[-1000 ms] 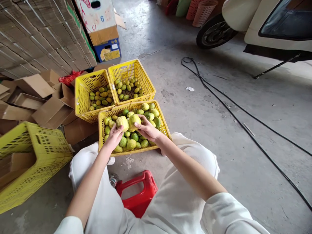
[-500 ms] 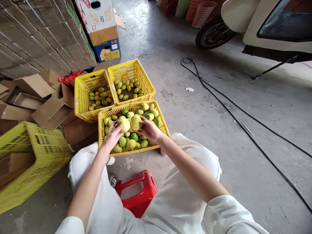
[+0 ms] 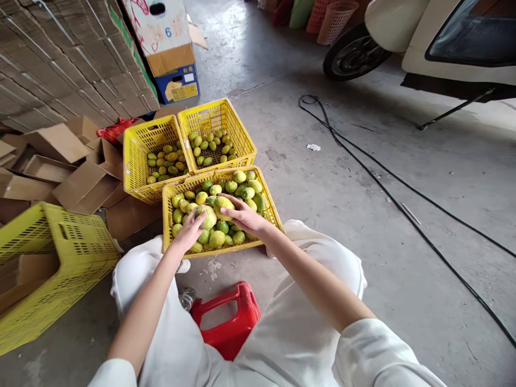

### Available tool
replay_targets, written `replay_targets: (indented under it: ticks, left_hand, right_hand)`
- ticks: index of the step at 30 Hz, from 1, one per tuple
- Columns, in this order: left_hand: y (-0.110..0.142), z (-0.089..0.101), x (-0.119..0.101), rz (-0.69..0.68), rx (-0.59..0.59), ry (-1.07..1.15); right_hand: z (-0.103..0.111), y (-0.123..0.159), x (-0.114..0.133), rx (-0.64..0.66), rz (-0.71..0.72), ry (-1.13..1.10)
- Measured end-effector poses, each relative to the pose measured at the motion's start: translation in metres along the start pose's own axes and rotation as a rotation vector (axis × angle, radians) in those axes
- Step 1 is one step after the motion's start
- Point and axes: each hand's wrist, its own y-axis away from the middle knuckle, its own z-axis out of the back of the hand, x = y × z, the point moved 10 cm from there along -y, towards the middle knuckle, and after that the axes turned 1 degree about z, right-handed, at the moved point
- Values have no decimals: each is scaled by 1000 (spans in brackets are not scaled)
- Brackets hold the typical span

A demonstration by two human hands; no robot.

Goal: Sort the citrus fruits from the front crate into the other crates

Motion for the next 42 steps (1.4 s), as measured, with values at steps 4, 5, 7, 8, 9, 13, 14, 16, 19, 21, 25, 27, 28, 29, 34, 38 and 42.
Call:
replay_targets:
  ticks: [4, 5, 7, 8, 9, 13, 14, 16, 19, 21, 25, 27, 28, 29, 34, 38, 42]
  left_hand:
    - [0, -5, -5, 55, -26, 1]
    - [1, -6, -9, 42, -29, 5]
    - [1, -7, -17, -9, -43, -7]
    - [1, -6, -21, -38, -54, -19]
    - [2, -5, -23, -61, -63, -33]
    - [3, 2, -20, -59, -83, -80]
    - [4, 3, -17, -45, -82, -88]
    - [6, 3, -13, -18, -76, -102]
    - [7, -3, -6, 24, -60, -118]
    - [9, -9, -3, 54, -44, -109]
    - [9, -18, -7, 66, -36, 10]
    - [9, -18, -13, 56, -46, 76]
    - [9, -18, -16, 43, -49, 91]
    - [8, -17, -19, 25, -49, 87]
    - [6, -9, -26, -54, -66, -15]
    - [5, -4, -26, -92, -67, -27]
    - [5, -8, -15, -75, -36, -93]
  right_hand:
    - [9, -5, -5, -90, -30, -87]
    - [11, -7, -5, -99, -28, -117]
    - [11, -10, -5, -88, -18, -175]
    - [10, -12, -5, -78, -15, -194]
    - [10, -12, -6, -72, -14, -204]
    - [14, -10, -18, -76, -49, -185]
    - [15, -9, -21, -71, -60, -177]
    - [15, -7, -23, -59, -67, -154]
    - [15, -6, -25, -59, -55, -118]
    - [15, -6, -27, -94, -53, -119]
    - [15, -7, -30, -196, -62, -191]
    - [16, -7, -25, -218, -55, -232]
    - [16, -7, -21, -219, -51, -254]
    - [16, -7, -18, -214, -47, -275]
    - [11, -9, -12, -100, -41, -265]
    - [7, -6, -23, -67, -69, -147]
    - [4, -5, -32, -67, -82, -68]
